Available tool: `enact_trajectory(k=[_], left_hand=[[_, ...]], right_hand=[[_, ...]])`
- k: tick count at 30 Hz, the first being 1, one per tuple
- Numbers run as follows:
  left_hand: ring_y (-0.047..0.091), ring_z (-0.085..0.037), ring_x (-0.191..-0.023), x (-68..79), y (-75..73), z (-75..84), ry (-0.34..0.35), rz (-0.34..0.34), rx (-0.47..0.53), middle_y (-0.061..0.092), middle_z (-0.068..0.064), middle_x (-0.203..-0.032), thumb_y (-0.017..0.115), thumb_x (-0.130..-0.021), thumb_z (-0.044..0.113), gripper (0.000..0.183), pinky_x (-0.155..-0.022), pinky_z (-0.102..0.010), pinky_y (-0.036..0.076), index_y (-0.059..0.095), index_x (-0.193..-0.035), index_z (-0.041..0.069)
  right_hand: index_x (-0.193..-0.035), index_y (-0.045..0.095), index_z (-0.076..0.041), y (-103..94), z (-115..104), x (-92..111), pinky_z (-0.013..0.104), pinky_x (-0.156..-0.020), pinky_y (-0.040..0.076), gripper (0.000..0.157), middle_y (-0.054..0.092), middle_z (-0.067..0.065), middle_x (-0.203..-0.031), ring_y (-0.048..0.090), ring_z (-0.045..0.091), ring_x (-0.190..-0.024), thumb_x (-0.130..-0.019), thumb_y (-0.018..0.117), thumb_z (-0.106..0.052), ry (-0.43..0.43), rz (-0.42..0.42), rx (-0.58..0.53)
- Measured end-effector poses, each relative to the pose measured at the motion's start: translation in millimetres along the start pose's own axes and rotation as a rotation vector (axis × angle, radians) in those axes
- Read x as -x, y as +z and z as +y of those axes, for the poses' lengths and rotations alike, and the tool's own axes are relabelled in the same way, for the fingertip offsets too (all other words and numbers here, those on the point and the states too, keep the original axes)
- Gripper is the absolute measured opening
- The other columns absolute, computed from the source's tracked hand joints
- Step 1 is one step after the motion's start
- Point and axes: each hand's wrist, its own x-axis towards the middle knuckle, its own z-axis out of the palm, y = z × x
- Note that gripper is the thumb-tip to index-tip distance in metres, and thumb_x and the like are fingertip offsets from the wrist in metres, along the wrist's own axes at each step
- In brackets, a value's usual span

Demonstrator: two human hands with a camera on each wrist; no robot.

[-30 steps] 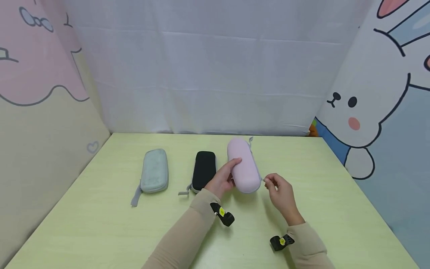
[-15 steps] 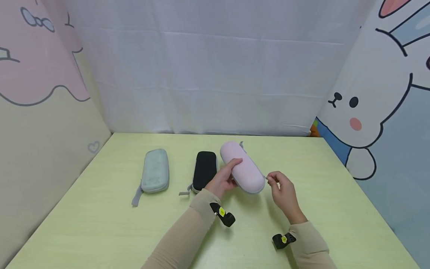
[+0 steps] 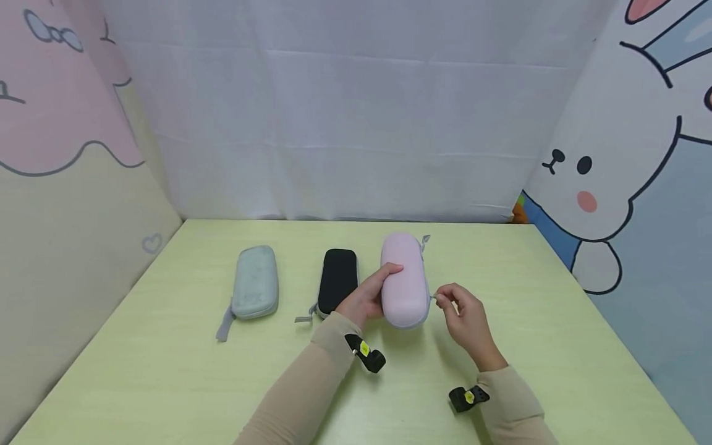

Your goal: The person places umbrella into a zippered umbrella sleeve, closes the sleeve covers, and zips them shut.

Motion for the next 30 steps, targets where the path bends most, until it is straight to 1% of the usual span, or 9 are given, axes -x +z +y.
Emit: enact_trajectory(k=[2, 7, 9, 12, 15, 18, 22, 25, 30], left_hand=[[0.056, -0.025, -0.096, 0.6, -0.1, 0.5, -0.001, -0.016, -0.003, 0.058, -0.01, -0.11, 0.068, -0.071, 0.045, 0.075, -0.087, -0.041, 0.043, 0.041, -0.13, 0.009], [0.048, -0.027, -0.109, 1.4, -3.4, 1.2, 0.016, -0.085, 0.137, 0.048, -0.012, -0.121, 0.061, -0.079, 0.036, 0.072, -0.097, -0.043, 0.034, 0.029, -0.137, 0.007], [0.046, -0.026, -0.112, 2.1, -4.6, 1.8, 0.026, -0.115, 0.169, 0.046, -0.012, -0.125, 0.058, -0.084, 0.034, 0.07, -0.096, -0.04, 0.034, 0.026, -0.139, 0.006], [0.049, -0.024, -0.11, 3.1, -5.2, 2.9, 0.044, -0.112, 0.167, 0.049, -0.011, -0.124, 0.059, -0.087, 0.038, 0.069, -0.086, -0.034, 0.04, 0.026, -0.139, 0.006], [0.051, -0.024, -0.109, 3.3, -4.7, 3.3, 0.057, -0.074, 0.186, 0.051, -0.011, -0.123, 0.06, -0.087, 0.041, 0.072, -0.082, -0.033, 0.041, 0.026, -0.14, 0.006], [0.048, -0.027, -0.113, 1.4, -2.1, 1.6, 0.072, -0.021, 0.222, 0.048, -0.013, -0.126, 0.06, -0.088, 0.039, 0.073, -0.09, -0.038, 0.039, 0.023, -0.142, 0.007], [0.041, -0.033, -0.115, -1.5, 4.7, -2.2, 0.096, 0.092, 0.242, 0.04, -0.017, -0.13, 0.056, -0.09, 0.036, 0.073, -0.098, -0.048, 0.03, 0.017, -0.146, 0.008], [0.04, -0.033, -0.113, -1.3, 10.3, -3.6, 0.102, 0.168, 0.26, 0.039, -0.018, -0.128, 0.054, -0.091, 0.036, 0.072, -0.098, -0.05, 0.028, 0.017, -0.146, 0.008], [0.044, -0.03, -0.108, 2.0, 13.4, -1.4, 0.094, 0.199, 0.302, 0.045, -0.015, -0.122, 0.052, -0.092, 0.039, 0.067, -0.097, -0.046, 0.031, 0.023, -0.145, 0.009]], right_hand=[[-0.08, 0.057, 0.01, 0.9, 0, -1, 0.011, -0.062, 0.04, 0.014, 0.057, 0.016, -0.072, 0.051, 0.004, -0.07, -0.079, 0.055, 0.024, 0.026, 0.013, 0.011], [-0.085, 0.058, 0.007, 0.9, 3, -1, 0.012, -0.061, 0.041, 0.007, 0.058, 0.011, -0.076, 0.051, 0.002, -0.072, -0.087, 0.056, 0.013, 0.122, 0.011, 0.07], [-0.086, 0.058, 0.005, 0.3, 4, -1, 0.012, -0.06, 0.041, 0.005, 0.058, 0.01, -0.077, 0.051, 0.002, -0.072, -0.088, 0.056, 0.009, 0.155, 0.011, 0.088], [-0.087, 0.058, 0.005, -0.5, 4, 0, 0.014, -0.059, 0.041, 0.004, 0.058, 0.01, -0.077, 0.051, 0.002, -0.071, -0.089, 0.056, 0.007, 0.184, 0.006, 0.1], [-0.086, 0.058, 0.005, -0.4, 5, 1, 0.015, -0.058, 0.041, 0.004, 0.059, 0.009, -0.077, 0.051, 0.003, -0.071, -0.09, 0.056, 0.006, 0.202, 0.001, 0.109], [-0.086, 0.059, 0.004, -0.2, 5, 3, 0.014, -0.059, 0.041, 0.005, 0.059, 0.008, -0.077, 0.051, 0.001, -0.071, -0.09, 0.056, 0.006, 0.202, -0.006, 0.113], [-0.084, 0.058, 0.008, 4.2, -3, 5, 0.012, -0.062, 0.041, 0.005, 0.058, 0.01, -0.076, 0.053, 0.003, -0.071, -0.087, 0.056, 0.011, 0.121, -0.004, 0.068], [-0.083, 0.058, 0.011, 9.3, -13, 4, 0.012, -0.063, 0.041, 0.007, 0.058, 0.014, -0.075, 0.054, 0.009, -0.07, -0.083, 0.056, 0.018, 0.066, 0.004, 0.06], [-0.083, 0.06, 0.006, 15.4, -15, 4, 0.013, -0.061, 0.041, 0.014, 0.059, 0.011, -0.074, 0.052, 0.009, -0.068, -0.08, 0.058, 0.02, 0.043, -0.013, 0.08]])
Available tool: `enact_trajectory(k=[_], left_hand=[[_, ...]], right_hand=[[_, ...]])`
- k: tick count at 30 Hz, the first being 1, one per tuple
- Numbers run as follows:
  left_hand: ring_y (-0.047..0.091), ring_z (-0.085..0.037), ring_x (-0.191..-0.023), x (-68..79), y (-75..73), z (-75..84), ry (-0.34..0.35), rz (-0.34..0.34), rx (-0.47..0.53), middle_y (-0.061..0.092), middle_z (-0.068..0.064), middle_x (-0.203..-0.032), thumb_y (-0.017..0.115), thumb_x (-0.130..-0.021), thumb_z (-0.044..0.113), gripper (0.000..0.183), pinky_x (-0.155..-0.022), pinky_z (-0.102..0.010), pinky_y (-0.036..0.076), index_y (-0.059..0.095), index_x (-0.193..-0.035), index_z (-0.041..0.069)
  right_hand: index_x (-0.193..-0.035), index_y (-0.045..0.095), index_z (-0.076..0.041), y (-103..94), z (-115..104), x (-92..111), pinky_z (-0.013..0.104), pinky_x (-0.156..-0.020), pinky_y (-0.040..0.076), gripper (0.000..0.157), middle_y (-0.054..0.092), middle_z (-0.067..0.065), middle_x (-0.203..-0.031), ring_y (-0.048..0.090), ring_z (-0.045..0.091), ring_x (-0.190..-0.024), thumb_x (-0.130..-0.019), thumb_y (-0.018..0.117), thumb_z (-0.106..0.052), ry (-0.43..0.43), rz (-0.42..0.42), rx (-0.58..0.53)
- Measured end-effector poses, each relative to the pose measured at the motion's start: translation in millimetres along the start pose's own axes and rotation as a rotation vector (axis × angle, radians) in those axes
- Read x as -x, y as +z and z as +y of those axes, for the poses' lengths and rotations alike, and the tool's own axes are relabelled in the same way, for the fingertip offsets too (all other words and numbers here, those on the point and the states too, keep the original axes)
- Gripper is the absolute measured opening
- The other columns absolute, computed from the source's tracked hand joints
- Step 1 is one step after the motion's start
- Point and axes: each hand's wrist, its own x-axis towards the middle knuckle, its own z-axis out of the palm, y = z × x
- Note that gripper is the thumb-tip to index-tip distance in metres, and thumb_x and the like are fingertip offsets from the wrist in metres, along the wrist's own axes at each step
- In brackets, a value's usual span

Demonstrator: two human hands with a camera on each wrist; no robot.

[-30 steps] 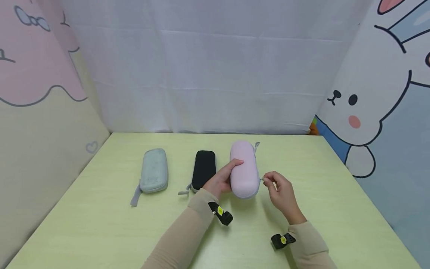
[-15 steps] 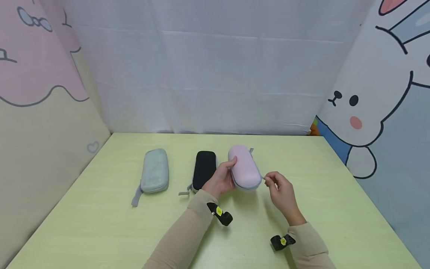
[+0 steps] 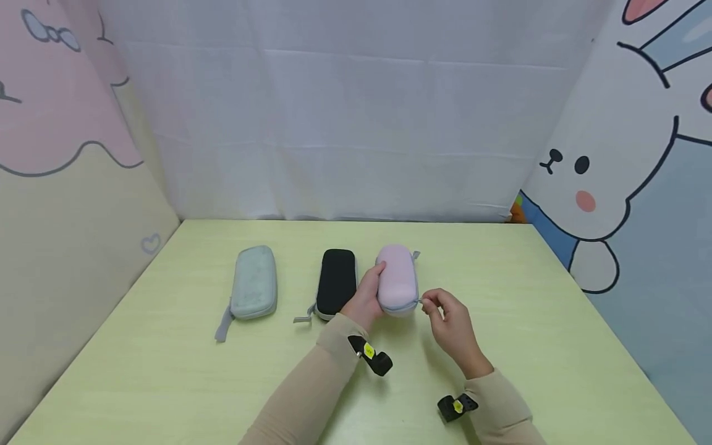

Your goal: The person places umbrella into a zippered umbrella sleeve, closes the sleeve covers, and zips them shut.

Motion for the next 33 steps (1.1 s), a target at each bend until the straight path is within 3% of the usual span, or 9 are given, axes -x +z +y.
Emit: enact_trajectory(k=[5, 9, 12, 18, 20, 24, 28, 31, 33], left_hand=[[0.046, -0.028, -0.107, 0.2, 0.1, 4.3, 0.009, -0.011, 0.006, 0.047, -0.014, -0.12, 0.053, -0.091, 0.041, 0.067, -0.096, -0.043, 0.033, 0.025, -0.144, 0.01], [0.046, -0.029, -0.109, 0.5, -3.4, 9.4, -0.014, -0.01, 0.015, 0.047, -0.016, -0.12, 0.068, -0.081, 0.036, 0.076, -0.095, -0.043, 0.035, 0.029, -0.14, 0.006], [0.047, -0.03, -0.108, 0.8, -7.0, 12.2, -0.013, -0.009, 0.017, 0.049, -0.017, -0.118, 0.078, -0.073, 0.028, 0.079, -0.093, -0.043, 0.038, 0.034, -0.133, 0.002], [0.055, -0.032, -0.101, 0.9, -8.1, 11.8, 0.089, 0.008, -0.01, 0.055, -0.019, -0.112, 0.08, -0.072, 0.019, 0.068, -0.086, -0.039, 0.046, 0.044, -0.126, -0.001], [0.057, -0.032, -0.099, -0.8, -7.4, 9.5, 0.119, 0.027, -0.014, 0.055, -0.019, -0.111, 0.078, -0.073, 0.019, 0.065, -0.084, -0.039, 0.048, 0.045, -0.125, -0.002], [0.055, -0.032, -0.1, -4.2, -6.9, 6.4, 0.132, 0.068, 0.03, 0.053, -0.018, -0.114, 0.077, -0.074, 0.017, 0.065, -0.083, -0.038, 0.048, 0.043, -0.126, -0.001], [0.053, -0.032, -0.103, -5.0, -5.5, 7.4, 0.14, 0.086, 0.122, 0.049, -0.018, -0.117, 0.077, -0.074, 0.013, 0.064, -0.085, -0.039, 0.047, 0.043, -0.127, -0.001], [0.053, -0.031, -0.102, -3.8, -3.8, 9.2, 0.148, 0.088, 0.146, 0.049, -0.018, -0.117, 0.076, -0.074, 0.012, 0.061, -0.084, -0.039, 0.047, 0.045, -0.125, -0.001], [0.053, -0.031, -0.101, -2.7, -1.9, 10.6, 0.153, 0.075, 0.137, 0.05, -0.018, -0.117, 0.076, -0.074, 0.013, 0.06, -0.083, -0.039, 0.047, 0.045, -0.124, 0.0]], right_hand=[[-0.084, 0.061, 0.002, -0.4, 1, -1, 0.015, -0.059, 0.04, 0.013, 0.059, 0.003, -0.074, 0.051, 0.009, -0.068, -0.081, 0.061, 0.015, -0.019, -0.003, 0.052], [-0.087, 0.06, 0.003, -6.1, 2, -4, 0.015, -0.06, 0.043, 0.003, 0.059, 0.005, -0.075, 0.054, 0.008, -0.069, -0.089, 0.058, 0.004, 0.136, -0.018, 0.034], [-0.09, 0.06, 0.005, -13.1, 5, -6, 0.017, -0.061, 0.046, 0.013, 0.059, 0.008, -0.077, 0.056, 0.007, -0.069, -0.094, 0.055, -0.006, 0.299, -0.026, 0.037], [-0.093, 0.059, 0.008, -19.8, 7, -12, 0.021, -0.06, 0.046, 0.022, 0.059, 0.01, -0.076, 0.054, 0.007, -0.067, -0.096, 0.053, -0.013, 0.461, -0.044, 0.048], [-0.091, 0.06, 0.007, -17.4, 6, -12, 0.022, -0.058, 0.046, 0.018, 0.06, 0.008, -0.075, 0.054, 0.009, -0.066, -0.094, 0.055, -0.01, 0.42, -0.021, 0.093], [-0.084, 0.061, 0.004, -7.2, 3, -6, 0.025, -0.055, 0.042, 0.003, 0.059, 0.006, -0.07, 0.052, 0.013, -0.064, -0.086, 0.062, 0.002, 0.185, 0.072, 0.228], [-0.08, 0.06, 0.003, 2.0, -3, 0, 0.025, -0.055, 0.04, 0.012, 0.057, 0.004, -0.068, 0.049, 0.012, -0.061, -0.077, 0.066, 0.013, -0.053, 0.11, 0.27], [-0.08, 0.06, 0.003, 4.5, -9, 1, 0.021, -0.054, 0.039, 0.013, 0.056, 0.004, -0.068, 0.049, 0.011, -0.06, -0.076, 0.067, 0.014, -0.103, 0.119, 0.26], [-0.081, 0.06, 0.004, 3.5, -12, -1, 0.018, -0.055, 0.037, 0.01, 0.057, 0.005, -0.068, 0.049, 0.011, -0.061, -0.078, 0.066, 0.011, -0.058, 0.129, 0.256]])
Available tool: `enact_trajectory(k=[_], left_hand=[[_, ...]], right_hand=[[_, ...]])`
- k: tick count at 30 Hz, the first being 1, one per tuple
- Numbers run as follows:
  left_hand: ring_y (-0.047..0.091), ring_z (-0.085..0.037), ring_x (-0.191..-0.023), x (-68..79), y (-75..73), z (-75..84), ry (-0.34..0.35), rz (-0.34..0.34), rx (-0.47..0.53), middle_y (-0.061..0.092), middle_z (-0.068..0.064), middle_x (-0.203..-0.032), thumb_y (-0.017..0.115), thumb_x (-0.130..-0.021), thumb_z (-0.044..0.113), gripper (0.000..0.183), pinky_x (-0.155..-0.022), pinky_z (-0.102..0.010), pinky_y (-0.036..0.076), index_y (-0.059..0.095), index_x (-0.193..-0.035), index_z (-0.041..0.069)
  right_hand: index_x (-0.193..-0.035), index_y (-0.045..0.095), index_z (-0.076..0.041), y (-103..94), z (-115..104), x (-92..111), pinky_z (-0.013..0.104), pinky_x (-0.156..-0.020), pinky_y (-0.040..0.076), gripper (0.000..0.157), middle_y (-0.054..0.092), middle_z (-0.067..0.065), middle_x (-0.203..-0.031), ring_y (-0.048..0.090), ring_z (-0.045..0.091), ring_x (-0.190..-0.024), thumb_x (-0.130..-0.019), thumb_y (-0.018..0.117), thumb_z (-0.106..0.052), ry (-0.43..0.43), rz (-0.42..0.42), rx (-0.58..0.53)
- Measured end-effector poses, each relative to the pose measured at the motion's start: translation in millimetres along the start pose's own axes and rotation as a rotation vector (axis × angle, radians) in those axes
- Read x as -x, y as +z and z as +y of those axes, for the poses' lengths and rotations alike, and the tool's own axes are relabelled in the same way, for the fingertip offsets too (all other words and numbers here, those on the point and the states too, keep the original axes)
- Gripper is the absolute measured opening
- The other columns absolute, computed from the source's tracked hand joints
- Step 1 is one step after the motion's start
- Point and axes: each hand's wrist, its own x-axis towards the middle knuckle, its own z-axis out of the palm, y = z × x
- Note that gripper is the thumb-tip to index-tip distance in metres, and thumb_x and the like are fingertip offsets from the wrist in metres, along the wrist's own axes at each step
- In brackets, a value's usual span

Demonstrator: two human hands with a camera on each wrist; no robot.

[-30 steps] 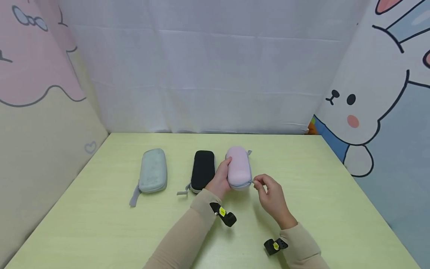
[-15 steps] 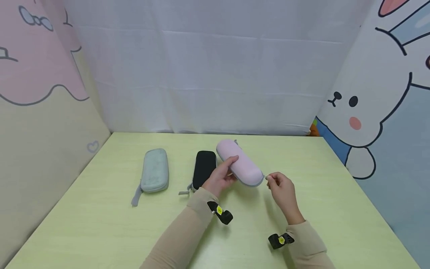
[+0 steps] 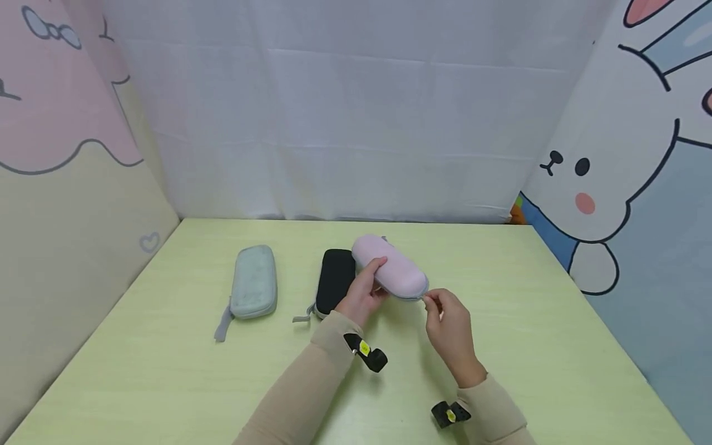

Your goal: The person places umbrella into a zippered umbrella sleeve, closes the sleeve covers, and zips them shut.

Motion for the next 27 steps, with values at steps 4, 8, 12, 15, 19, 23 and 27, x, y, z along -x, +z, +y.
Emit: enact_trajectory(k=[4, 8, 12, 15, 19, 23, 27], left_hand=[[0.052, -0.032, -0.103, 2.8, 2.5, 3.4, -0.001, -0.058, -0.015, 0.051, -0.018, -0.117, 0.075, -0.076, 0.014, 0.058, -0.085, -0.041, 0.047, 0.045, -0.125, 0.002], [0.051, -0.035, -0.105, 3.9, 0.3, 4.8, -0.044, -0.085, 0.02, 0.048, -0.019, -0.115, 0.073, -0.077, 0.015, 0.06, -0.088, -0.045, 0.045, 0.042, -0.126, 0.004], [0.05, -0.036, -0.107, 3.8, -2.0, 1.4, -0.062, -0.106, 0.049, 0.047, -0.019, -0.114, 0.071, -0.079, 0.017, 0.057, -0.09, -0.047, 0.043, 0.042, -0.126, 0.005], [0.05, -0.036, -0.108, 4.8, -1.2, -2.7, -0.039, -0.122, 0.048, 0.048, -0.019, -0.116, 0.07, -0.081, 0.016, 0.053, -0.091, -0.047, 0.042, 0.044, -0.125, 0.004], [0.051, -0.037, -0.106, 7.8, 2.3, -6.0, 0.01, -0.092, 0.059, 0.048, -0.019, -0.117, 0.07, -0.082, 0.015, 0.049, -0.089, -0.048, 0.044, 0.045, -0.122, 0.003], [0.054, -0.035, -0.101, 10.9, 7.4, -7.1, 0.054, -0.051, 0.084, 0.05, -0.019, -0.115, 0.071, -0.08, 0.013, 0.05, -0.086, -0.049, 0.045, 0.044, -0.12, 0.002], [0.055, -0.034, -0.097, 12.6, 10.4, -7.5, 0.075, -0.026, 0.115, 0.049, -0.019, -0.113, 0.071, -0.08, 0.013, 0.052, -0.083, -0.047, 0.047, 0.041, -0.12, 0.002]], right_hand=[[-0.083, 0.062, 0.003, -5.9, 3, -3, 0.017, -0.053, 0.036, 0.003, 0.059, 0.006, -0.068, 0.05, 0.008, -0.061, -0.086, 0.063, 0.003, 0.233, -0.011, -0.022], [-0.087, 0.062, 0.004, -12.6, 10, -5, 0.018, -0.05, 0.04, 0.009, 0.061, 0.01, -0.072, 0.05, 0.004, -0.062, -0.091, 0.059, -0.003, 0.407, -0.042, -0.047], [-0.088, 0.062, 0.006, -16.6, 16, -8, 0.017, -0.052, 0.041, 0.013, 0.061, 0.012, -0.075, 0.051, 0.002, -0.062, -0.092, 0.057, -0.005, 0.492, -0.037, -0.052], [-0.089, 0.062, 0.006, -18.6, 18, -10, 0.017, -0.051, 0.04, 0.015, 0.061, 0.012, -0.074, 0.05, 0.001, -0.061, -0.093, 0.056, -0.007, 0.532, -0.039, -0.049], [-0.088, 0.062, 0.006, -18.9, 15, -8, 0.019, -0.049, 0.039, 0.014, 0.061, 0.011, -0.073, 0.049, 0.002, -0.059, -0.092, 0.057, -0.006, 0.528, -0.034, -0.039], [-0.085, 0.063, 0.005, -15.5, 12, -6, 0.018, -0.047, 0.037, 0.009, 0.061, 0.011, -0.07, 0.048, 0.004, -0.058, -0.09, 0.059, -0.002, 0.451, 0.013, -0.004], [-0.082, 0.062, 0.004, -9.7, 10, -6, 0.017, -0.047, 0.035, 0.006, 0.06, 0.009, -0.068, 0.048, 0.008, -0.058, -0.087, 0.061, 0.001, 0.366, 0.069, 0.045]])
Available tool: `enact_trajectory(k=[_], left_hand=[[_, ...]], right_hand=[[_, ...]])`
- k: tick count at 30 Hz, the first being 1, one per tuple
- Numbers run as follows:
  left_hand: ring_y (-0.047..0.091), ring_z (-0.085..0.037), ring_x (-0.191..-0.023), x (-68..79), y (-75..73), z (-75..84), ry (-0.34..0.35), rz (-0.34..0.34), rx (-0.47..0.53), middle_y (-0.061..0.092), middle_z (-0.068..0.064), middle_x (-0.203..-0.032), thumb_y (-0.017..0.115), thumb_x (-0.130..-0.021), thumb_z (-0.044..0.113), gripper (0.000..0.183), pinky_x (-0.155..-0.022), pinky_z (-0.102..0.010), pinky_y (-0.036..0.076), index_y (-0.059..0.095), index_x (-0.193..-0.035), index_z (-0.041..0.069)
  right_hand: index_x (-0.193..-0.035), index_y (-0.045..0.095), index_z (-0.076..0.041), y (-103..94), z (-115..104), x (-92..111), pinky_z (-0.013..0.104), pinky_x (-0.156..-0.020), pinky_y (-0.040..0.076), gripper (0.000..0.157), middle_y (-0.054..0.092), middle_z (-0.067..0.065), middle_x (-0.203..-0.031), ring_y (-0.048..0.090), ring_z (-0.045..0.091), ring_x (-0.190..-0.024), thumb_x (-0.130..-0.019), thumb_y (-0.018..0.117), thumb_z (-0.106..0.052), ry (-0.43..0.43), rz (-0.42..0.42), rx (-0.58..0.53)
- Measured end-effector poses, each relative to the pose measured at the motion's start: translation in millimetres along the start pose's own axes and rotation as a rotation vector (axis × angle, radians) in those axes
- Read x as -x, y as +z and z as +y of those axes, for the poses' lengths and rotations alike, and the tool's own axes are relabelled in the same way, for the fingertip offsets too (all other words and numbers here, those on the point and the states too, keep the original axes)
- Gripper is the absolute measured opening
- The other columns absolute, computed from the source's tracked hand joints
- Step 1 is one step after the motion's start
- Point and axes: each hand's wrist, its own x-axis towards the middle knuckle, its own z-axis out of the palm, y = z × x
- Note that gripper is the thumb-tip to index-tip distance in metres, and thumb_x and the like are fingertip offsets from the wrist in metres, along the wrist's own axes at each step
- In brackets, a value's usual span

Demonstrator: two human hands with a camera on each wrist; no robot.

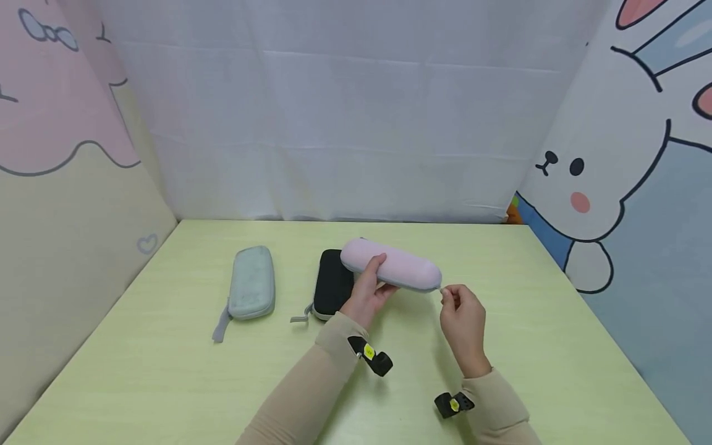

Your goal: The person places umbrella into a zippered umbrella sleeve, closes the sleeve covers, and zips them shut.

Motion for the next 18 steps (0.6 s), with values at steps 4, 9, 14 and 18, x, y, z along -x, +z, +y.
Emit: enact_trajectory(k=[4, 9, 14, 18], left_hand=[[0.054, -0.034, -0.097, -1.0, 0.4, -0.5, 0.017, 0.008, 0.035, 0.049, -0.02, -0.113, 0.072, -0.079, 0.011, 0.054, -0.083, -0.048, 0.047, 0.039, -0.121, 0.003], [0.053, -0.036, -0.099, -0.3, 0.9, -0.9, -0.007, -0.003, 0.053, 0.048, -0.02, -0.114, 0.072, -0.078, 0.009, 0.056, -0.083, -0.05, 0.046, 0.039, -0.122, 0.003], [0.047, -0.035, -0.107, 1.2, -4.8, 5.2, -0.069, -0.063, 0.041, 0.044, -0.02, -0.118, 0.07, -0.079, 0.014, 0.059, -0.091, -0.046, 0.042, 0.038, -0.128, 0.003], [0.047, -0.032, -0.108, -0.3, -10.9, 12.3, -0.1, -0.069, 0.053, 0.044, -0.019, -0.119, 0.072, -0.079, 0.024, 0.066, -0.093, -0.041, 0.042, 0.037, -0.131, 0.006]], right_hand=[[-0.081, 0.062, 0.007, 8.7, -7, 4, 0.022, -0.048, 0.037, 0.004, 0.059, 0.008, -0.066, 0.05, 0.015, -0.056, -0.084, 0.062, 0.005, -0.114, 0.01, 0.007], [-0.083, 0.063, 0.007, 14.1, -10, 5, 0.024, -0.049, 0.038, 0.005, 0.06, 0.01, -0.068, 0.052, 0.016, -0.057, -0.085, 0.061, 0.003, -0.075, 0.005, -0.018], [-0.085, 0.063, 0.006, 9.0, -4, 2, 0.02, -0.047, 0.037, 0.01, 0.061, 0.012, -0.071, 0.048, 0.006, -0.056, -0.09, 0.059, -0.002, 0.077, -0.012, -0.031], [-0.086, 0.062, 0.006, 3.7, 2, -5, 0.018, -0.046, 0.037, 0.012, 0.061, 0.013, -0.072, 0.047, 0.002, -0.055, -0.091, 0.058, -0.005, 0.123, -0.004, -0.037]])
